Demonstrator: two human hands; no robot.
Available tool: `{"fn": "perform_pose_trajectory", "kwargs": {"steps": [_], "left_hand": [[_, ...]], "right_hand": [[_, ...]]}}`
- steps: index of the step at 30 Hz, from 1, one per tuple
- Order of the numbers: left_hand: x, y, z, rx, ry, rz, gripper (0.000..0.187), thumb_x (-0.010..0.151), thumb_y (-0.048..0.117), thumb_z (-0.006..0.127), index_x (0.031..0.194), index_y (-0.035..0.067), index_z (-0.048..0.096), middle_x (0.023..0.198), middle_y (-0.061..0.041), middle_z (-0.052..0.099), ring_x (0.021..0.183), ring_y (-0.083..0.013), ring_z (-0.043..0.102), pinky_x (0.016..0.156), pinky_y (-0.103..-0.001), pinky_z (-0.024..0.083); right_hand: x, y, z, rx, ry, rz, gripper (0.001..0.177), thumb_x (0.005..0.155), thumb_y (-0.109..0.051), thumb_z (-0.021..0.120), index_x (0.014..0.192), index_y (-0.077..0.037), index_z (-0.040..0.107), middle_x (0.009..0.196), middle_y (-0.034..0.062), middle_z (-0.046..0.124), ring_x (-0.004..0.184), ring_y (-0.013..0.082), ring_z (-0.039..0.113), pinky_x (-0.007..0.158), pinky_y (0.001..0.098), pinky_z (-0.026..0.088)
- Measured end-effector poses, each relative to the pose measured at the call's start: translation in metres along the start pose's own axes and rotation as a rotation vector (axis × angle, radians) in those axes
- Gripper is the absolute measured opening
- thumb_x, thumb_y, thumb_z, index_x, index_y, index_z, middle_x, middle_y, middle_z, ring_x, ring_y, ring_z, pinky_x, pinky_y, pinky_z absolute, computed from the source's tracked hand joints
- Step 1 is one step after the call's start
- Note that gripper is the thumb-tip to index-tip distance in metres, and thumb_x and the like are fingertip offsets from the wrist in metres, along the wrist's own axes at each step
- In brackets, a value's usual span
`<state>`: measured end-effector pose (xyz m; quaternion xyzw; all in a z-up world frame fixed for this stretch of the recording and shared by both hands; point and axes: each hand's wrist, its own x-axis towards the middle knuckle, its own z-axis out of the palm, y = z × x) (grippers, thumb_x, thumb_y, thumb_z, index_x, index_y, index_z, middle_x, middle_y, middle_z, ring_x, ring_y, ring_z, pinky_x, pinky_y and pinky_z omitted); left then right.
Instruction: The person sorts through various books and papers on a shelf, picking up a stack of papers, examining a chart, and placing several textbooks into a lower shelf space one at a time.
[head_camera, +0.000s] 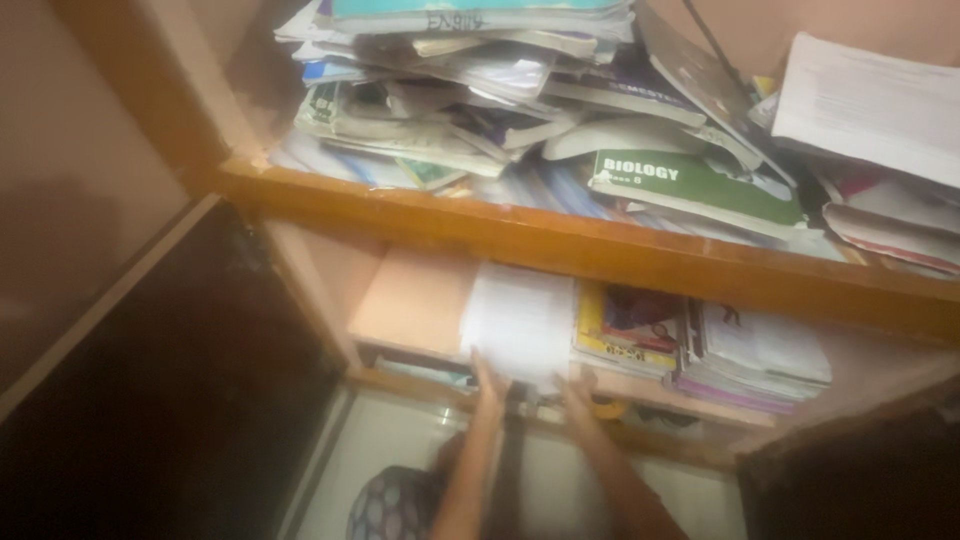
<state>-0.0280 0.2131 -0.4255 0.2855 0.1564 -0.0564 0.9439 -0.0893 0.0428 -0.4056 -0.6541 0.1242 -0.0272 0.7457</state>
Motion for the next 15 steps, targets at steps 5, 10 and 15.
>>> {"fn": "perform_pose_trajectory", "kwargs": {"steps": [5, 10, 15], "left_hand": [[0.033, -0.020, 0.043, 0.365, 0.582, 0.125, 0.116, 0.085, 0.078, 0.053, 0.157, -0.008, 0.025, 0.157, -0.027, 0.042, 0.142, -0.0389, 0.050, 0.118, -0.045, 0.040], [0.024, -0.042, 0.040, 1.103, 0.304, -0.074, 0.106, 0.093, 0.082, 0.039, 0.144, -0.010, 0.054, 0.150, -0.031, 0.050, 0.144, -0.0414, 0.043, 0.121, -0.045, 0.031], [0.043, -0.011, 0.032, 1.062, 0.055, -0.225, 0.109, 0.083, 0.083, 0.048, 0.143, -0.008, 0.052, 0.151, -0.024, 0.050, 0.143, -0.0349, 0.044, 0.119, -0.043, 0.033]], "right_hand": [[0.003, 0.001, -0.026, -0.180, -0.094, -0.186, 0.067, 0.088, -0.019, 0.068, 0.149, -0.024, 0.039, 0.146, 0.0160, 0.052, 0.122, 0.0314, 0.062, 0.097, 0.0466, 0.055], [0.019, 0.002, -0.030, 0.116, 0.040, 0.168, 0.049, 0.090, -0.025, 0.070, 0.134, -0.021, 0.047, 0.123, 0.0084, 0.062, 0.107, 0.0280, 0.063, 0.089, 0.0477, 0.055], [0.026, 0.008, -0.031, 0.243, 0.061, 0.213, 0.047, 0.089, -0.022, 0.074, 0.130, -0.022, 0.052, 0.110, 0.0064, 0.062, 0.095, 0.0228, 0.064, 0.079, 0.0440, 0.056]]}}
